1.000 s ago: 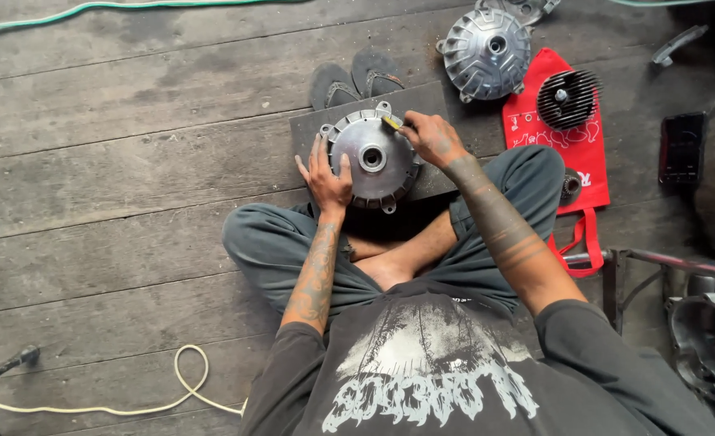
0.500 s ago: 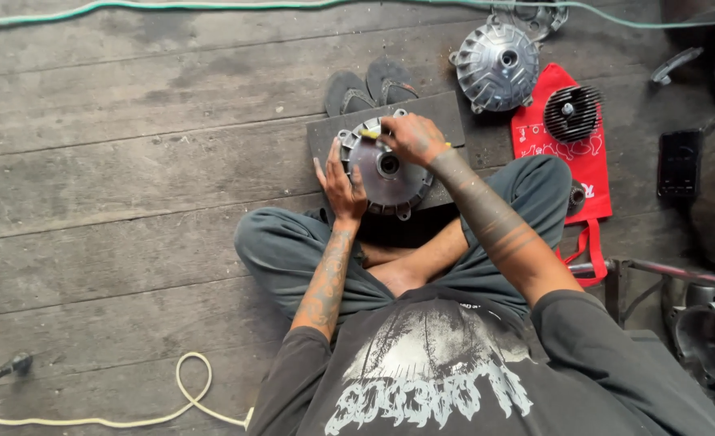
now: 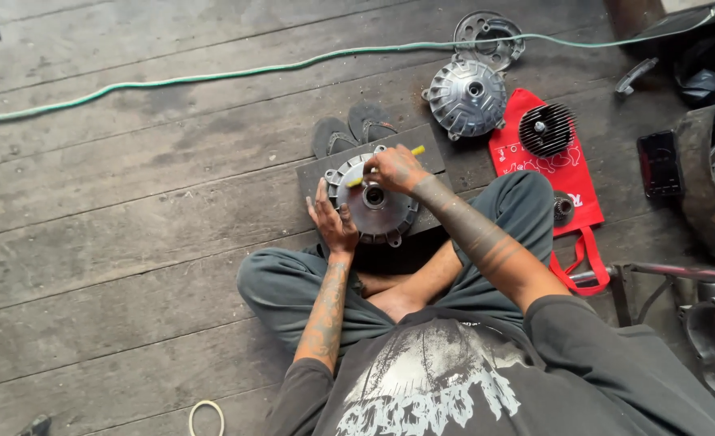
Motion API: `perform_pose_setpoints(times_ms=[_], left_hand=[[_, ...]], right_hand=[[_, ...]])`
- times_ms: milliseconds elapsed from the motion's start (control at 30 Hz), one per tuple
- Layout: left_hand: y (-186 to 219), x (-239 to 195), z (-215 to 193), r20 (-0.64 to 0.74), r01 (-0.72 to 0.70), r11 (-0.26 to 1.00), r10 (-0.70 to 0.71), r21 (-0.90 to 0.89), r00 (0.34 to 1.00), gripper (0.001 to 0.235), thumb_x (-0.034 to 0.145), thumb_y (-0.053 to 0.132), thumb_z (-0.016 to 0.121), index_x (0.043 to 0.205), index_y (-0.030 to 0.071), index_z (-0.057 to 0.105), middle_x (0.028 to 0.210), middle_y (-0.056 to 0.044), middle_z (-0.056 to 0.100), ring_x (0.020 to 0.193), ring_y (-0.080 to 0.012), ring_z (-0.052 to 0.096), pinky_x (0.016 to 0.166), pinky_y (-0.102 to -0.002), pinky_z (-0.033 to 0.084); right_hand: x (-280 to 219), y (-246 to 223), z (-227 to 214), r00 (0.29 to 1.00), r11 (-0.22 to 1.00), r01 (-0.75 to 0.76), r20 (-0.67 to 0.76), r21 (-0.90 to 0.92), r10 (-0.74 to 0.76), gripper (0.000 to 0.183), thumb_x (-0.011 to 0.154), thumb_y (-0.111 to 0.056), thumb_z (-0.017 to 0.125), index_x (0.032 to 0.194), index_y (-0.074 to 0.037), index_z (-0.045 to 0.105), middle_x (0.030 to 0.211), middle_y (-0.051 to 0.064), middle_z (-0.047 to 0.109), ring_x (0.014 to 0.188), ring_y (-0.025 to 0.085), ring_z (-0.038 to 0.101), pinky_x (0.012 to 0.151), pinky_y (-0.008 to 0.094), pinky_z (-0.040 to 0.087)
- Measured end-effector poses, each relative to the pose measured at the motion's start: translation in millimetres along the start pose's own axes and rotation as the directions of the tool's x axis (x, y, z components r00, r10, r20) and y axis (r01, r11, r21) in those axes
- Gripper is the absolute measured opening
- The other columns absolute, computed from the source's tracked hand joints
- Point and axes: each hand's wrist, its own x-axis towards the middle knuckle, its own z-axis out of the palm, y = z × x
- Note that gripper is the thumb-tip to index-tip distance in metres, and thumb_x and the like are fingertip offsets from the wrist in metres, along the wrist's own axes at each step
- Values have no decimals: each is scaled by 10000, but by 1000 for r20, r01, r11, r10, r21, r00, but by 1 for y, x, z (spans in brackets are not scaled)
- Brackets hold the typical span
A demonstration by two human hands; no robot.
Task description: Cleaning a motorcycle engine component using a small brush while sitting on the floor.
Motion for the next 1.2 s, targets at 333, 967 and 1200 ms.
perform_pose_setpoints(times_ms=[333, 967, 1200], left_hand=[[2, 1, -3, 56, 15, 1000, -14, -8, 998, 731, 1057, 585, 233, 1478, 37, 469, 1404, -194, 556, 1308, -372, 549, 1181, -595, 248], [-19, -32, -37, 284, 25, 1000, -23, -4, 958, 747, 1055, 631, 287, 1507, 64, 467, 1576, -198, 443, 1433, -350, 452, 1236, -490, 270], [-26, -34, -30, 249, -17, 1000, 10, 26, 968, 759, 1045, 654, 285, 1502, 77, 472, 1566, -186, 457, 1430, -330, 464, 1233, -481, 278]], right_hand=[[17, 1, 0, 967, 933, 149, -150, -326, -207, 124, 846, -480, 699, 848, -372, 761, 804, -47, 737, 882, 201, 726, 1016, 548, 313], [35, -16, 32, 889, 806, 319, -137, -500, -437, 76, 736, -404, 680, 699, -357, 728, 710, -75, 699, 814, 162, 711, 993, 516, 341], [36, -12, 25, 862, 788, 315, -187, -529, -471, 92, 711, -348, 633, 681, -379, 714, 677, -87, 675, 776, 151, 687, 994, 523, 347]])
